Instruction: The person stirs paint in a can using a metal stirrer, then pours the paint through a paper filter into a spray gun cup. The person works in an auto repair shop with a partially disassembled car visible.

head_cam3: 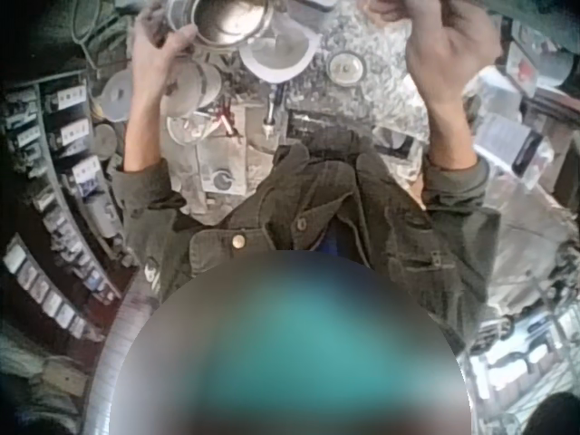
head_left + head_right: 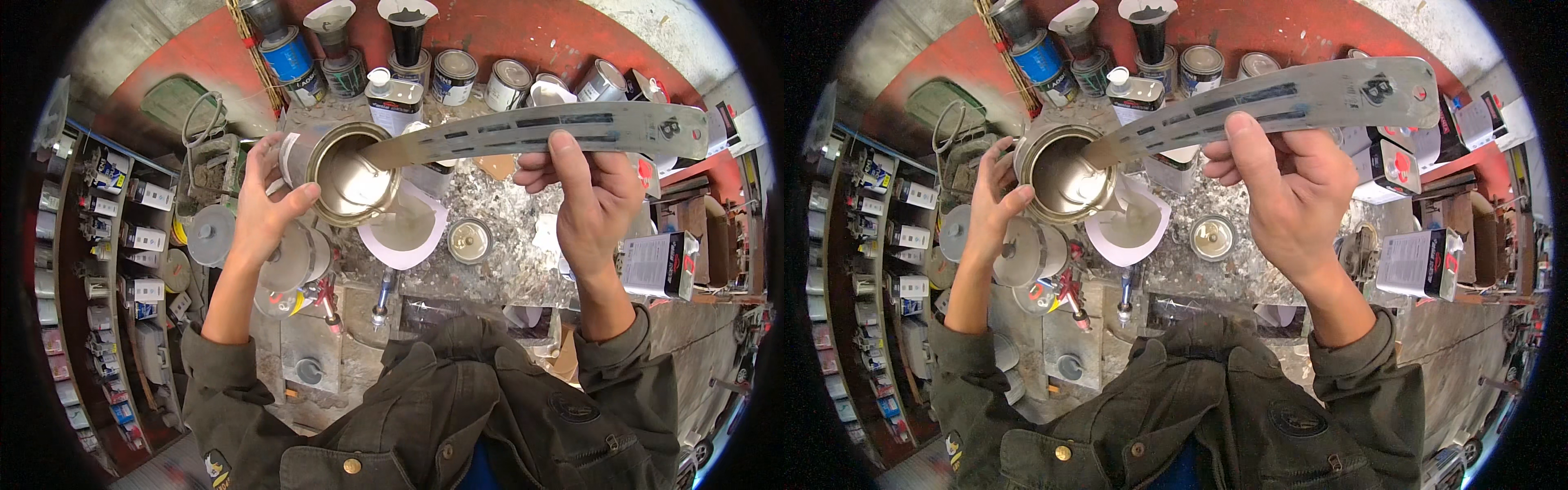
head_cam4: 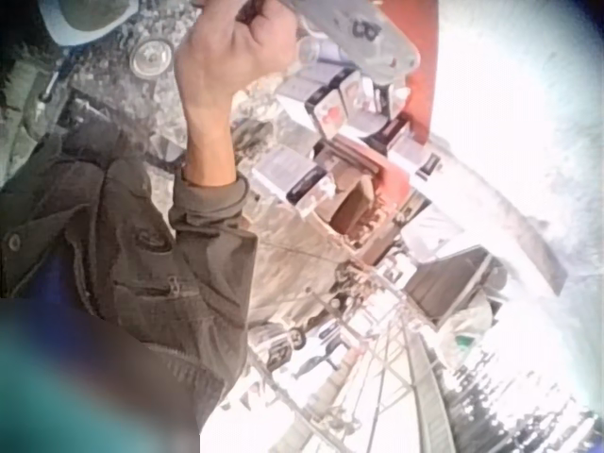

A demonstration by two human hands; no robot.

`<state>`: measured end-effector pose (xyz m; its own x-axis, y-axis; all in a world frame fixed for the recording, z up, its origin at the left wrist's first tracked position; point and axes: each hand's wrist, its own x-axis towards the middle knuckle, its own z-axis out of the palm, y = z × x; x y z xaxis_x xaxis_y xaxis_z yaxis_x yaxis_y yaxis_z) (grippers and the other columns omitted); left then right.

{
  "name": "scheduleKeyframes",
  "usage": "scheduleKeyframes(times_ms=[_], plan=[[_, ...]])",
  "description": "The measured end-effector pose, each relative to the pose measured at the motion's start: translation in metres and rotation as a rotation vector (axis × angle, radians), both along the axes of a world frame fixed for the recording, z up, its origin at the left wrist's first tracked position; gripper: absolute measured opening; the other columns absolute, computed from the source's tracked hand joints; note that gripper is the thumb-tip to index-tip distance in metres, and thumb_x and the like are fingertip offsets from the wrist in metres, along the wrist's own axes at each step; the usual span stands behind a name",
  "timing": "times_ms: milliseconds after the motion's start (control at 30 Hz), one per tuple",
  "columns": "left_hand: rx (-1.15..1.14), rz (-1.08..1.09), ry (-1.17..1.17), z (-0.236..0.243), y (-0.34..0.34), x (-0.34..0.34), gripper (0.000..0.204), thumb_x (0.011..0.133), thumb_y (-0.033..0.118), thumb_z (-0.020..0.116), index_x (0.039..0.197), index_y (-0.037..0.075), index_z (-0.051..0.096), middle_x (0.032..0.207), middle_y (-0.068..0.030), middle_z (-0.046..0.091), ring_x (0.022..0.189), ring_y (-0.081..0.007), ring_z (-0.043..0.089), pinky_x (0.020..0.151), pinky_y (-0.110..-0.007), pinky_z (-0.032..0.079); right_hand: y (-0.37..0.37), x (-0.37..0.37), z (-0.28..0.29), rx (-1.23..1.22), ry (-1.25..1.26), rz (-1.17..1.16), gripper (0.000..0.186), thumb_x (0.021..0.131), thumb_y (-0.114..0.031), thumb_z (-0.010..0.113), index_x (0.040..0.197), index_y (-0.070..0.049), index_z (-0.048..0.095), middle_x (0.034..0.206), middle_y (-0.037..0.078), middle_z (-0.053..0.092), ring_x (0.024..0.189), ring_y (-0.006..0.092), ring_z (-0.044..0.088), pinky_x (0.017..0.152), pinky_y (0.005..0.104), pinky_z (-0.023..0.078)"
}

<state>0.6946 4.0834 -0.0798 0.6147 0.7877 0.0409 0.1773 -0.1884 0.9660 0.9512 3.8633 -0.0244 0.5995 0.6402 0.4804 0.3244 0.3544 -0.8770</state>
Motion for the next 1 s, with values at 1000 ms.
scheduleKeyframes(times_ms=[1000], plan=[[0.086,0.022,0.041,0.013,-0.004,-0.001,0.108,0.072,0.04,0.086,0.153,-0.004,0.029,0.142,-0.0232,0.052,0.128,-0.0303,0.054,0.108,-0.043,0.044,-0.001,-0.004,0.003,0.033,-0.08,-0.046,0.018,0.1,-0.008,0.066,0.094,0.009,0.07,0.077,0.015,0.075,0.066,0.0151,0.073,0.058,0.0248,0.059]])
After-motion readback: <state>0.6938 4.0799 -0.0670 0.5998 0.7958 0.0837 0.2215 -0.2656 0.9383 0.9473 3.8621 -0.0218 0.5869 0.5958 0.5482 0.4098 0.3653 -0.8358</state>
